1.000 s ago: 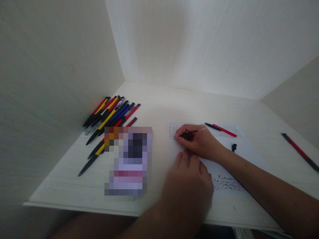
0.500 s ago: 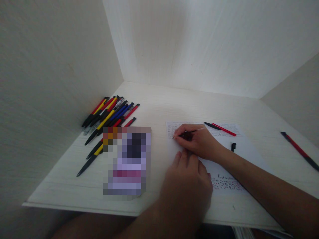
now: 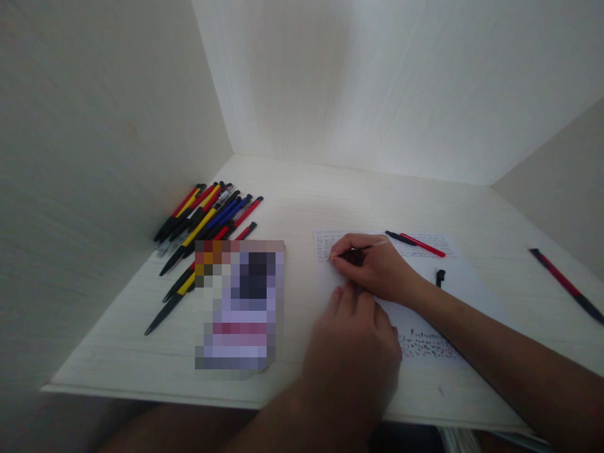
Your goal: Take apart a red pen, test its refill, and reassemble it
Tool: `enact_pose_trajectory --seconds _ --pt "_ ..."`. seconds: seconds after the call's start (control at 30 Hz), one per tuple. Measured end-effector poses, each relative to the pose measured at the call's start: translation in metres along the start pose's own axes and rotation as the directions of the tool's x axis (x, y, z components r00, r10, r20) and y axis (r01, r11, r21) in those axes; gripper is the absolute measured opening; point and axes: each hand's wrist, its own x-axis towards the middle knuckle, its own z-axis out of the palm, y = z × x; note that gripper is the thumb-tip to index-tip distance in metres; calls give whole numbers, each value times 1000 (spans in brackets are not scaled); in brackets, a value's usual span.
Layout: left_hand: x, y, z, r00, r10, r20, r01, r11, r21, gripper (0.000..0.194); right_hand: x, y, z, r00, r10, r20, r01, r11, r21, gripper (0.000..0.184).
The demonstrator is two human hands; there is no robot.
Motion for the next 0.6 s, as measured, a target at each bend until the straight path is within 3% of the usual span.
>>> enact_pose_trajectory --seconds 0.6 --pt "0 2 1 1000 -5 4 5 1000 3 12 0 5 0 999 -40 -20 40 999 -9 8"
